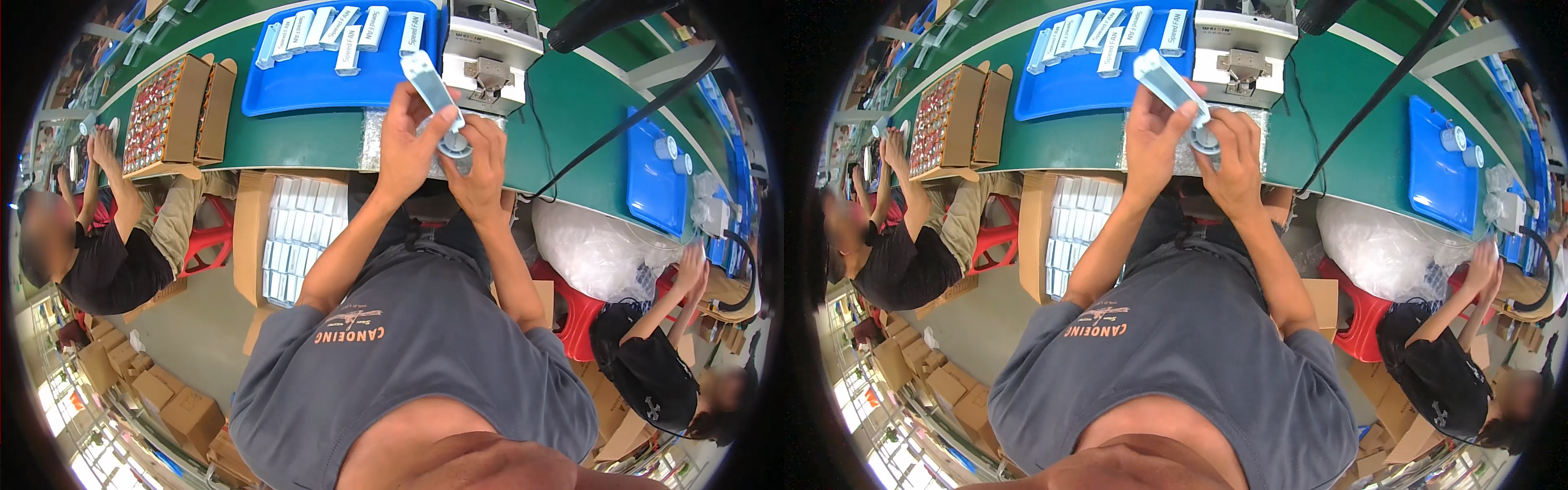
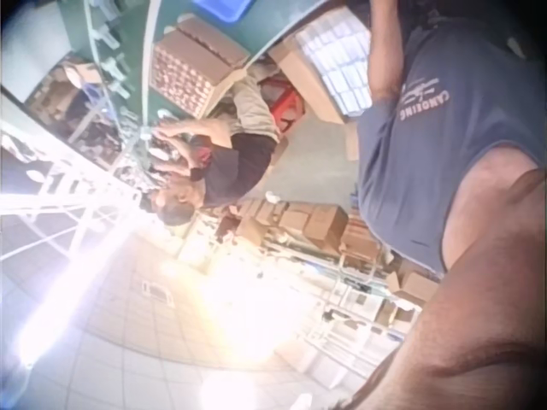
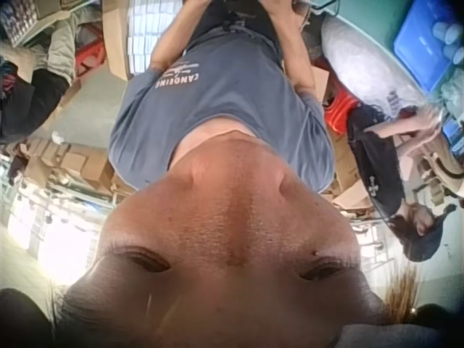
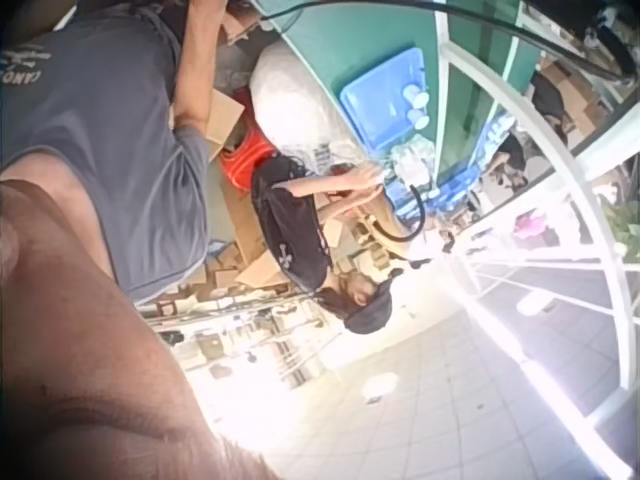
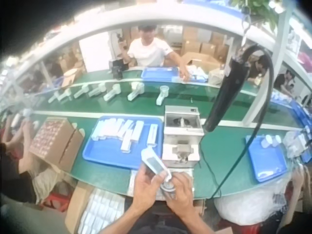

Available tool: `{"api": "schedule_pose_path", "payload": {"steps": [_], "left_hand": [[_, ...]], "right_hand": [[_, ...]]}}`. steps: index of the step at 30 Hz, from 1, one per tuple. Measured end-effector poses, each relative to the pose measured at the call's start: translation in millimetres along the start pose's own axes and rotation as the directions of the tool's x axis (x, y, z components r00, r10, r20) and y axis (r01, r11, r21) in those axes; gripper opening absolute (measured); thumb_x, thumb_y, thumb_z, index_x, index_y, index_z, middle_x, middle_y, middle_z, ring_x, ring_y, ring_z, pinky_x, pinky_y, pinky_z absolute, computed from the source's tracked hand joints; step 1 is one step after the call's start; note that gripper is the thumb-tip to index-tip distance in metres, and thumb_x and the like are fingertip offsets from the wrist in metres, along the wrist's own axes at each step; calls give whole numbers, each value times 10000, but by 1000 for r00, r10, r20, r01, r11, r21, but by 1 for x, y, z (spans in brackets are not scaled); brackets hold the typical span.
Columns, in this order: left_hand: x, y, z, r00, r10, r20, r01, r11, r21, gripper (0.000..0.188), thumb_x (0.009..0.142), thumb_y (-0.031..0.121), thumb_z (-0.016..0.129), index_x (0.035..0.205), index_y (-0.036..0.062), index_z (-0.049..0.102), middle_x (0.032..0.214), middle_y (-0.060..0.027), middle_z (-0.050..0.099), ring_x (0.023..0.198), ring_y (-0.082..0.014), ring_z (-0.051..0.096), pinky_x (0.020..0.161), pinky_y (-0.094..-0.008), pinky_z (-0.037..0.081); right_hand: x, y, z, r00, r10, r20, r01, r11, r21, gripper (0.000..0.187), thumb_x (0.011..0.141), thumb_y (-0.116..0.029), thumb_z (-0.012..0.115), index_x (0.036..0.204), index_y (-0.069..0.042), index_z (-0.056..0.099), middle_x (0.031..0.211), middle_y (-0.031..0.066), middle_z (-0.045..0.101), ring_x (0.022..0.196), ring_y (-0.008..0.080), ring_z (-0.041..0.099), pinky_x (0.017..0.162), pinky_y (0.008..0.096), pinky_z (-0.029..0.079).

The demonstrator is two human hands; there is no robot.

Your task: The recorder is packing small handheld electronic fans into individual boxes at an assembly line.

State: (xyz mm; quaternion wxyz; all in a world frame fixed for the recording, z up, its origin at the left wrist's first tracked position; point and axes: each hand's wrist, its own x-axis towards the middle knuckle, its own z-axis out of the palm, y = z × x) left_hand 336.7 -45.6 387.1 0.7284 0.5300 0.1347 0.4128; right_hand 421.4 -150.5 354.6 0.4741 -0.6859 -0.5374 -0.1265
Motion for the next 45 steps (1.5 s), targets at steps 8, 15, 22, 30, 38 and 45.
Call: {"api": "schedule_pose_path", "payload": {"steps": [8,15,22,30,38,45], "left_hand": [[-20,-23,5,987,-81,139,53,979,195,346,950,88,678,1251,16,524,1183,-105,662,1145,-165,588,978,-344,477],[-17,-19,5,958,-13,288,-128,876,466,404,830,43,719,1218,3,614,1094,-135,630,1032,-286,629,946,-351,473],[-24,-16,16,949,37,314,-228,767,599,544,754,107,800,1253,43,592,1198,-142,575,1114,-331,600,946,-395,484],[-18,-21,10,943,7,332,-200,809,553,608,687,89,860,1241,72,609,1152,-112,634,1070,-315,634,893,-380,512],[-18,-26,9,949,6,315,-172,846,504,602,669,66,862,1222,74,625,1127,-108,642,1056,-302,637,895,-367,506],[-17,-25,11,948,5,317,-167,857,487,603,667,62,863,1221,77,626,1120,-101,635,1056,-304,630,894,-371,504]], "right_hand": [[-22,2,-31,992,124,-9,-123,988,93,474,672,32,796,1079,-6,556,1213,204,539,1091,383,573,911,438,493],[20,2,-69,926,353,133,-366,759,539,470,801,-57,736,1249,-5,602,1174,134,586,904,164,566,760,274,487],[37,22,-83,879,288,380,-454,750,482,397,805,-30,771,1184,-8,655,1088,49,658,918,156,652,800,276,545],[36,24,-92,871,278,405,-417,855,309,360,842,23,734,1188,21,633,1113,88,688,1044,170,675,935,323,543],[44,22,-96,911,116,396,-243,927,287,424,764,18,753,1177,6,658,1106,127,694,969,273,696,855,344,580],[45,23,-97,928,29,371,-126,963,239,440,723,46,742,1153,-10,664,1128,134,695,984,306,692,843,371,546]]}}
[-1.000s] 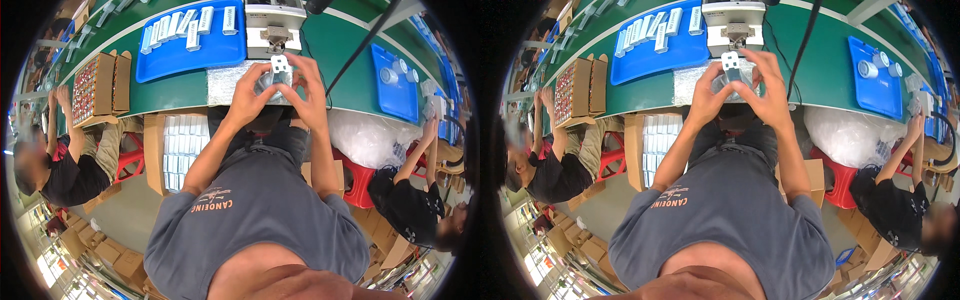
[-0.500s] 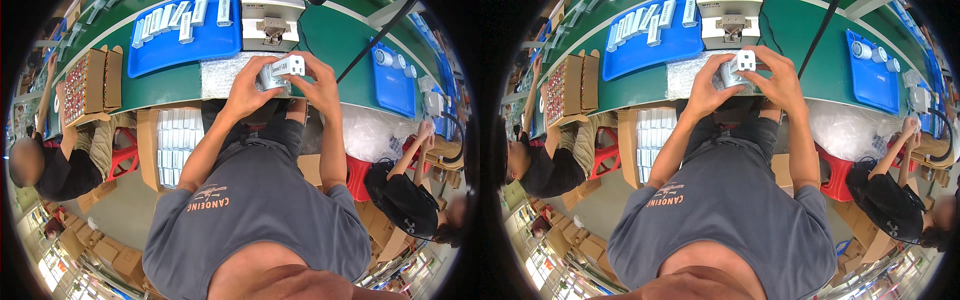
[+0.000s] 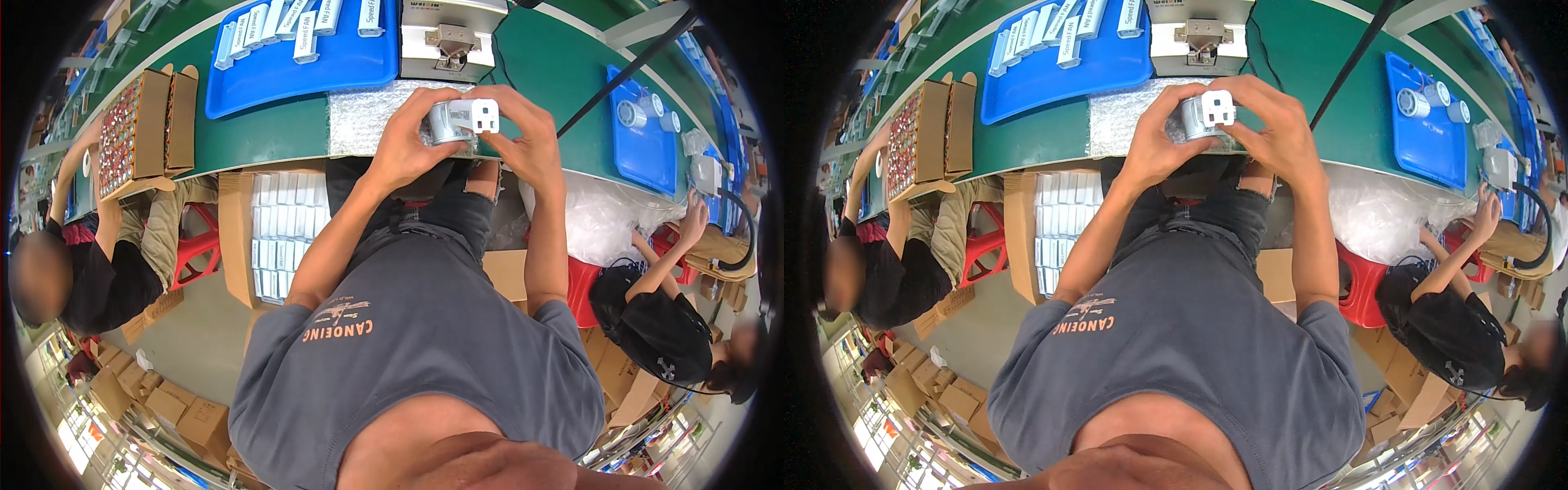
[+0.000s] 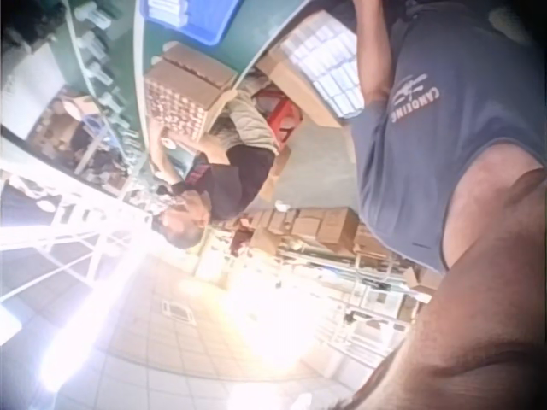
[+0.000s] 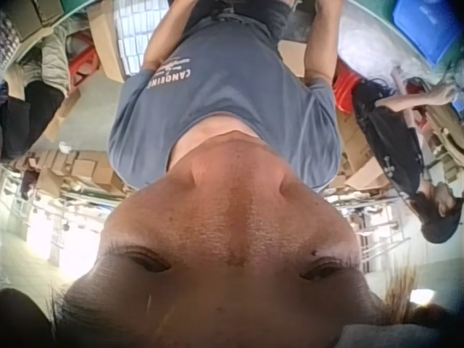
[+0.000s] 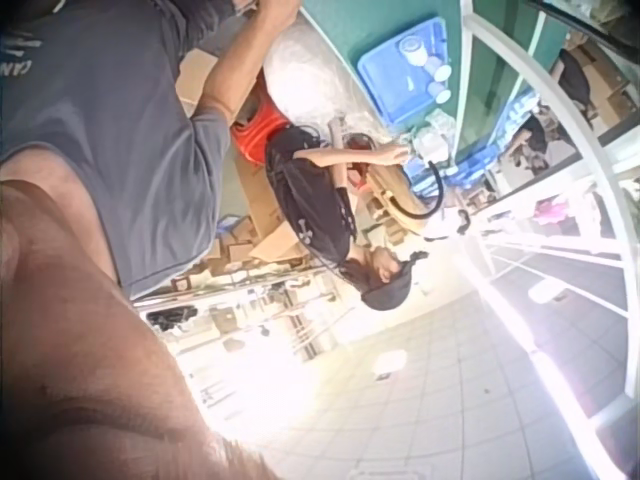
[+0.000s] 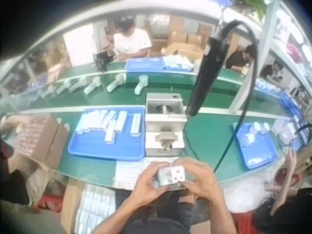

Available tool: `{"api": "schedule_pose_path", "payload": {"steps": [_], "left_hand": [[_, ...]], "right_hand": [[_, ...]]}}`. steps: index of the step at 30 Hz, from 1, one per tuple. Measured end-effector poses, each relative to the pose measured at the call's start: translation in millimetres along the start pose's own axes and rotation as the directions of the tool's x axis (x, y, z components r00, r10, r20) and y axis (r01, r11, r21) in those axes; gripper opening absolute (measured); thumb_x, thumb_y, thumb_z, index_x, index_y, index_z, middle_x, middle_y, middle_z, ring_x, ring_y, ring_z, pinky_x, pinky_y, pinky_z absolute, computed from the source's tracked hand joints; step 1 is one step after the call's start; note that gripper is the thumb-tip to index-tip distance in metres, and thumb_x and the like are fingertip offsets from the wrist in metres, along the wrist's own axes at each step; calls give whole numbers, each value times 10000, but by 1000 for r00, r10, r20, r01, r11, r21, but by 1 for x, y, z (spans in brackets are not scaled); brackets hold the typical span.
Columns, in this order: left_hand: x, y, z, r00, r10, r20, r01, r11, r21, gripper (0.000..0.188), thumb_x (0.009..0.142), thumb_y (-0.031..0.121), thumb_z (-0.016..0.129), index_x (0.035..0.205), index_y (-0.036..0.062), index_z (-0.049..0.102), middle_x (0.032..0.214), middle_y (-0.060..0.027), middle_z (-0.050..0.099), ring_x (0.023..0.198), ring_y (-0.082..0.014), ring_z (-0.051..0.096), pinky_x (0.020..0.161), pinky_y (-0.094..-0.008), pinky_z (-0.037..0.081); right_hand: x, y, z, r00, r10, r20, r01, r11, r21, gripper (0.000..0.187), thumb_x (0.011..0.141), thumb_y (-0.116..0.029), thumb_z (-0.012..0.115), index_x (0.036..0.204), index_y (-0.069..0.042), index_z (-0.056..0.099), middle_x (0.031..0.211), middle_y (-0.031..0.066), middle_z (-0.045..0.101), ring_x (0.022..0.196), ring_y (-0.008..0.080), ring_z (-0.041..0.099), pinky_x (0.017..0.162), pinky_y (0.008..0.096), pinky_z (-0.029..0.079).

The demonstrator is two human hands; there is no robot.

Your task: The recorder is packing small handheld electronic fans into individual boxes at an assembly line.

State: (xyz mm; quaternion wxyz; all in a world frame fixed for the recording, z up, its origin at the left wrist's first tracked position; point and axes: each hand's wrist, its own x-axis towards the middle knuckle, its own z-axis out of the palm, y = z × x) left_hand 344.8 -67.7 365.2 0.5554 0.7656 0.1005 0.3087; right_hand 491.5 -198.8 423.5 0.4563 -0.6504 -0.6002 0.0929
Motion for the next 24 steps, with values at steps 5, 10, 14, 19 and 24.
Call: {"api": "schedule_pose_path", "payload": {"steps": [5,10,14,19,24], "left_hand": [[-1,0,-2,1000,5,12,-5,1000,11,609,666,62,864,1226,76,625,1124,-97,630,1061,-300,627,898,-370,503],[0,0,-2,1000,-9,12,9,1000,4,587,663,71,868,1205,61,642,1111,-100,639,1045,-298,635,892,-368,507],[0,-1,-1,999,17,-34,-15,998,64,526,658,97,879,1141,45,676,1089,-112,676,1008,-302,667,866,-368,527],[1,-1,2,997,39,-71,-30,992,127,521,653,126,892,1123,42,684,1095,-117,693,998,-308,684,849,-362,538],[-1,-5,-2,998,-50,-43,54,994,95,566,666,135,908,1159,17,656,1088,-108,692,1002,-234,683,871,-333,529]], "right_hand": [[2,-4,1,999,-23,26,24,998,-66,445,709,58,736,1142,-23,672,1120,124,699,998,313,689,856,369,535],[1,-2,-1,997,74,17,-74,997,26,401,740,5,748,1134,1,673,1086,124,707,970,308,692,838,353,534],[4,-4,-2,997,62,39,-61,998,-2,383,775,-36,749,1147,7,673,1068,136,709,953,294,697,827,346,535],[-1,-12,2,945,328,-14,-328,944,-29,234,851,-104,741,1038,21,677,889,143,713,773,233,692,702,325,536],[-19,-13,-3,877,469,108,-471,882,-4,181,882,-117,725,948,36,652,725,95,659,627,156,627,598,299,500]]}}
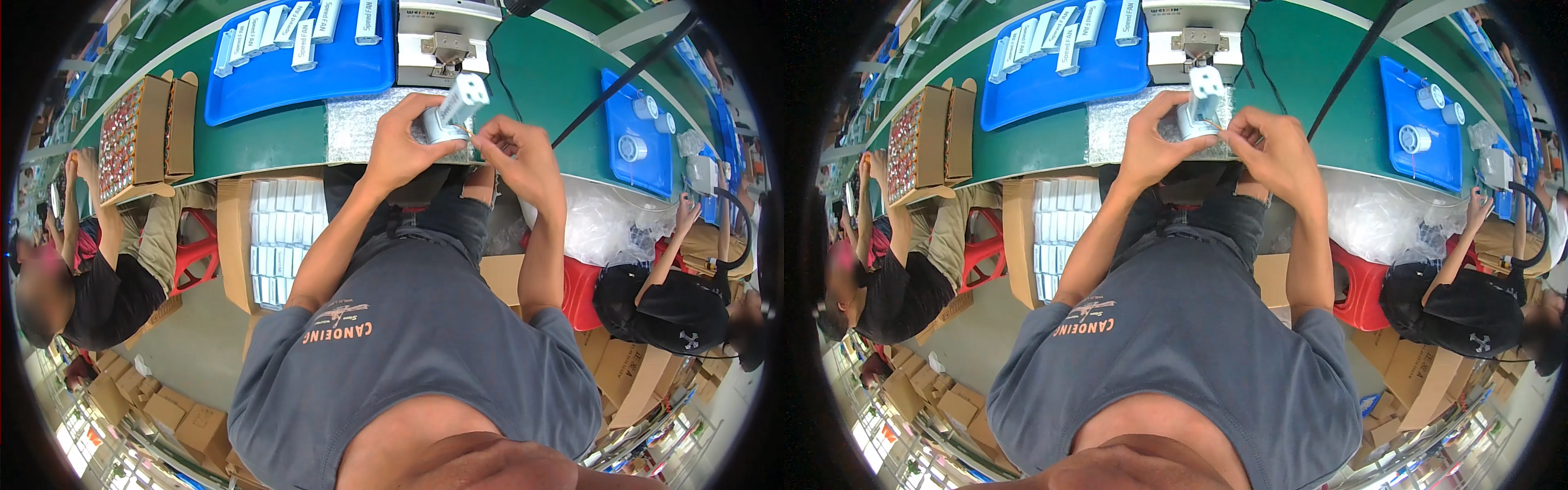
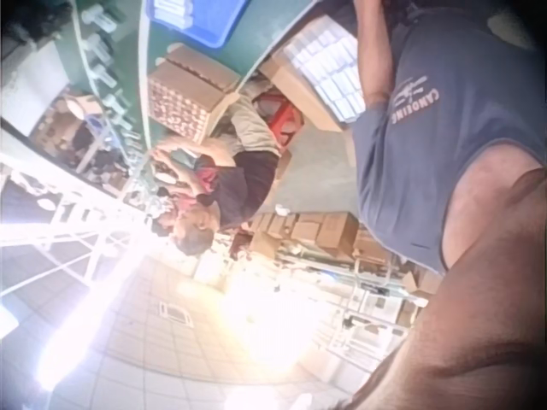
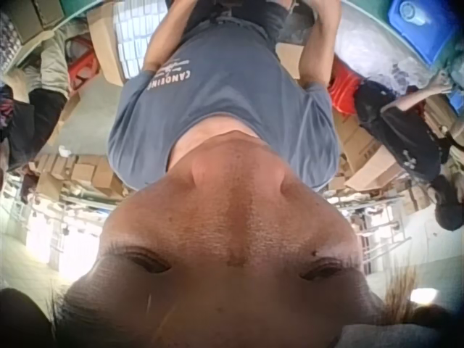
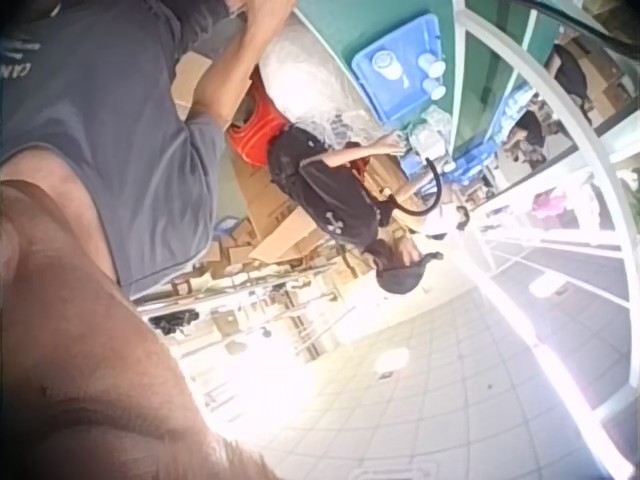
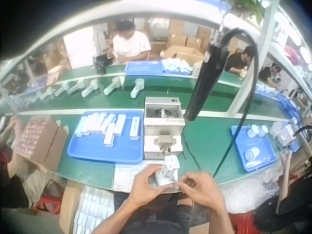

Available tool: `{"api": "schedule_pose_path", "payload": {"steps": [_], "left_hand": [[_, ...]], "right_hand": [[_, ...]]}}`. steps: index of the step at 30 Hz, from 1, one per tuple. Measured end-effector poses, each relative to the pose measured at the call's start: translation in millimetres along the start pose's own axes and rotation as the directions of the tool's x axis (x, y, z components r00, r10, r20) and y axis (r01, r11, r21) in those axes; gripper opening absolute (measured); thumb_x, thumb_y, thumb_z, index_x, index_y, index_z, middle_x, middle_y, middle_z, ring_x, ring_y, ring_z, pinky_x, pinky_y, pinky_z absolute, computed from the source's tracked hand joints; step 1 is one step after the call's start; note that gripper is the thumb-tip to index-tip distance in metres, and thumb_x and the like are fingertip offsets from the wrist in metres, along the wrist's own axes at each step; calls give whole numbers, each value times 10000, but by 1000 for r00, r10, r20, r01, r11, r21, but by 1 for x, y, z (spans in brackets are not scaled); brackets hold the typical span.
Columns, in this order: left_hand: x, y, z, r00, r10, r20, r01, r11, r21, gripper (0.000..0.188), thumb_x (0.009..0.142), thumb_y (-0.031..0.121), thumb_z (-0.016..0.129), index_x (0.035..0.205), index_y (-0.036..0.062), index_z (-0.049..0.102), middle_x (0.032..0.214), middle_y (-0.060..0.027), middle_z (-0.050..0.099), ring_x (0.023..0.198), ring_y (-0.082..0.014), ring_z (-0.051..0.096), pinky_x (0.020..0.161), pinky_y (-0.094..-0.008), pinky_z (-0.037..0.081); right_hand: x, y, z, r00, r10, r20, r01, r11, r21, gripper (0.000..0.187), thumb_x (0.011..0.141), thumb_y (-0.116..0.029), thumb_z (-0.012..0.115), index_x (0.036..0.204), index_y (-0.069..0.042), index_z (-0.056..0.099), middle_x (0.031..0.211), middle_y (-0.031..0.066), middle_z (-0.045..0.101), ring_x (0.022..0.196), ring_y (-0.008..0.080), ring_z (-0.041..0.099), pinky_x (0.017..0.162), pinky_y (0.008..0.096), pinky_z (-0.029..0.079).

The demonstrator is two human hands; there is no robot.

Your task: The recorder is packing small handheld electronic fans into individual boxes at an assembly line.

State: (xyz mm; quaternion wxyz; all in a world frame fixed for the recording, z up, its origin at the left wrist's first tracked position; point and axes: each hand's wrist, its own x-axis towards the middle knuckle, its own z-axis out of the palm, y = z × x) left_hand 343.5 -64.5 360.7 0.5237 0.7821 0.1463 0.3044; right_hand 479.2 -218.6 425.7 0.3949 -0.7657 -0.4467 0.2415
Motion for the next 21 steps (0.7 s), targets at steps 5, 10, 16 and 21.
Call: {"api": "schedule_pose_path", "payload": {"steps": [5,10,16,21], "left_hand": [[-5,-5,-12,922,-166,351,368,659,-656,629,736,98,881,1271,3,565,1161,-116,672,1076,-187,650,983,-334,493],[-17,1,-21,794,-10,608,500,580,-643,497,864,181,781,1277,-12,582,1182,-82,665,1118,-156,620,1004,-325,469],[-14,38,-22,638,-30,770,385,878,-284,455,813,235,831,1185,29,670,1083,-56,693,1011,-131,615,905,-296,477],[-15,52,-6,623,1,782,386,869,-309,449,881,280,777,1226,29,637,1139,-75,673,1038,-148,615,930,-323,480]], "right_hand": [[-15,18,5,994,101,48,-109,965,238,137,913,-98,704,897,20,636,698,34,625,606,74,574,567,251,466],[-42,16,-6,989,16,146,-70,926,370,136,903,-79,719,984,7,652,821,30,670,694,72,613,606,217,488],[-80,-4,-47,999,29,14,-32,841,541,235,922,-112,678,1122,12,666,898,69,690,720,98,641,616,218,527],[-90,12,-59,993,112,44,-120,896,427,222,983,-155,594,1032,27,710,774,48,659,586,79,583,512,220,469]]}}
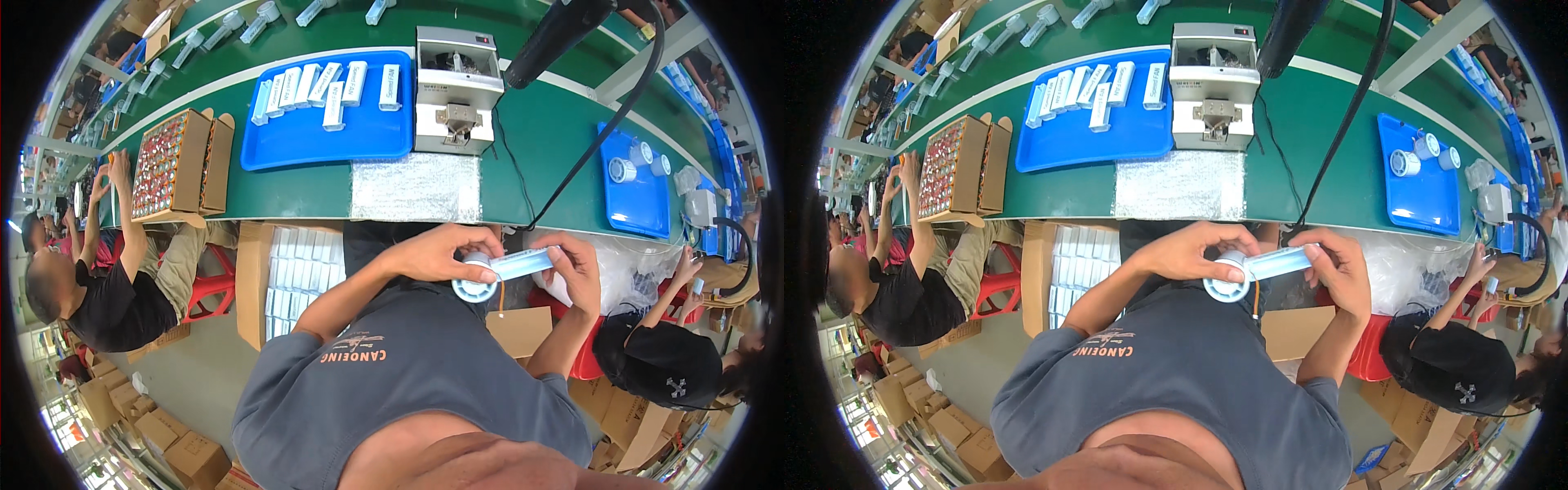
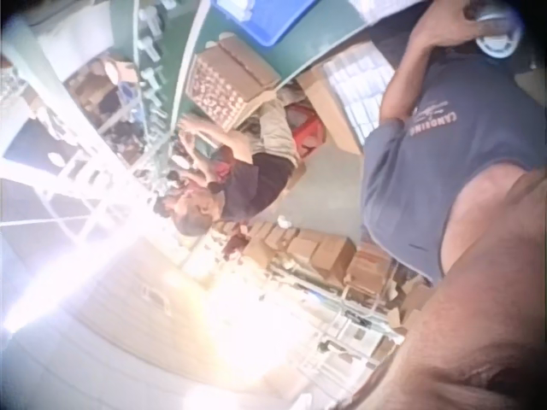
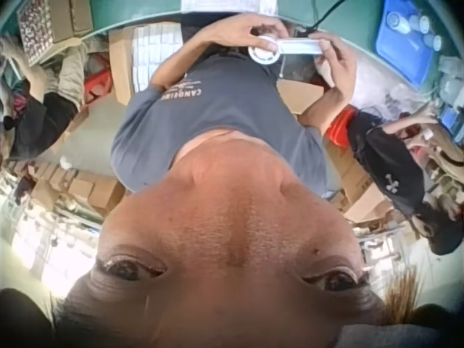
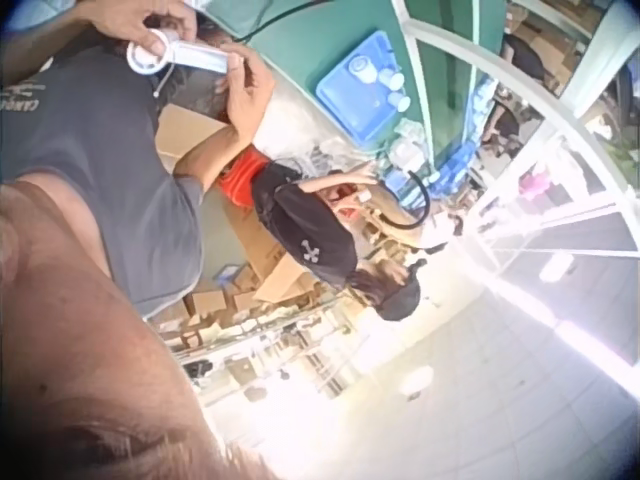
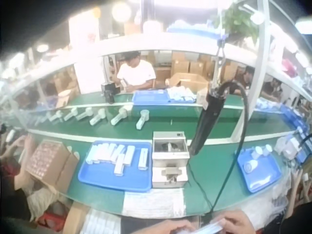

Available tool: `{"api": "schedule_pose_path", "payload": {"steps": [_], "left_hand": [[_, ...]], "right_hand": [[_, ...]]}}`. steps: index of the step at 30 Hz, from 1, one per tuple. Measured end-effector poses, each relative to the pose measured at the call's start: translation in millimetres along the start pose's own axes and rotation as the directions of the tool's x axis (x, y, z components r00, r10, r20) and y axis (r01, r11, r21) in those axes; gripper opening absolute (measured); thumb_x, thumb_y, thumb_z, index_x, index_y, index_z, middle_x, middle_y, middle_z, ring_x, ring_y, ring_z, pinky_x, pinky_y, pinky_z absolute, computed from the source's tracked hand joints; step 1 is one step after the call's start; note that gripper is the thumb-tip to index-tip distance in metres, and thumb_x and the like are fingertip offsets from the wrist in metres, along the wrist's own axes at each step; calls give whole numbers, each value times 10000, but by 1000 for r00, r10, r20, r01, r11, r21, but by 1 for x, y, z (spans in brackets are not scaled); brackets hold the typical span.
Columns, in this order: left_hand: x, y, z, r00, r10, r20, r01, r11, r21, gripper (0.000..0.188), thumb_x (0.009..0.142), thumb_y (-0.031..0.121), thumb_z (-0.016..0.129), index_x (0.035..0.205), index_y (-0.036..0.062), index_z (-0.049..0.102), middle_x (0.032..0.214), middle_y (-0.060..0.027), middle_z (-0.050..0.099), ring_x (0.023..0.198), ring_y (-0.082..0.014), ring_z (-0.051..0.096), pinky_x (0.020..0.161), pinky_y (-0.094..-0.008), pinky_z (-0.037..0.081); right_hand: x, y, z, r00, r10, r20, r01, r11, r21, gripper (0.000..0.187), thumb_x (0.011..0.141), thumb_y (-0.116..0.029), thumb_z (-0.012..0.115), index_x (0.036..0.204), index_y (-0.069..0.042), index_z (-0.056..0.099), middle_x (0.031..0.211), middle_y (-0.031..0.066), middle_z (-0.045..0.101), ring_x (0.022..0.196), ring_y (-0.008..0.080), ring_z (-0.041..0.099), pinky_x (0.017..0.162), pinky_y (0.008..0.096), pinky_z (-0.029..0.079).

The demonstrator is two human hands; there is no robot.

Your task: The recorder is packing small handheld electronic fans into individual boxes at an assembly line.

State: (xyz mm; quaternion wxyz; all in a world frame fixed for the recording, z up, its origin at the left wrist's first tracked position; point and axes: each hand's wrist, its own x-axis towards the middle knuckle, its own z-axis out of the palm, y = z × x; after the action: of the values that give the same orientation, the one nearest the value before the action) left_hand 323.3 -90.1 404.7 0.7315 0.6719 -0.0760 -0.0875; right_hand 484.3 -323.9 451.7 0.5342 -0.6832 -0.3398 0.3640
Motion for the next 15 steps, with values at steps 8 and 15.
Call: {"api": "schedule_pose_path", "payload": {"steps": [8,15], "left_hand": [[-35,24,-76,971,3,-241,-24,996,-84,179,965,204,688,960,28,721,853,2,703,781,-60,627,710,-243,510],[-6,21,-174,569,302,-765,416,697,584,272,890,256,729,994,14,661,877,-141,683,777,-239,675,646,-354,524]], "right_hand": [[3,14,-106,901,-4,-433,-48,993,-111,378,939,-367,597,778,-30,654,566,-35,498,445,37,379,415,228,217],[156,-16,-186,787,-208,-581,75,967,-245,286,964,-295,610,865,-38,686,643,-10,533,466,53,440,419,222,272]]}}
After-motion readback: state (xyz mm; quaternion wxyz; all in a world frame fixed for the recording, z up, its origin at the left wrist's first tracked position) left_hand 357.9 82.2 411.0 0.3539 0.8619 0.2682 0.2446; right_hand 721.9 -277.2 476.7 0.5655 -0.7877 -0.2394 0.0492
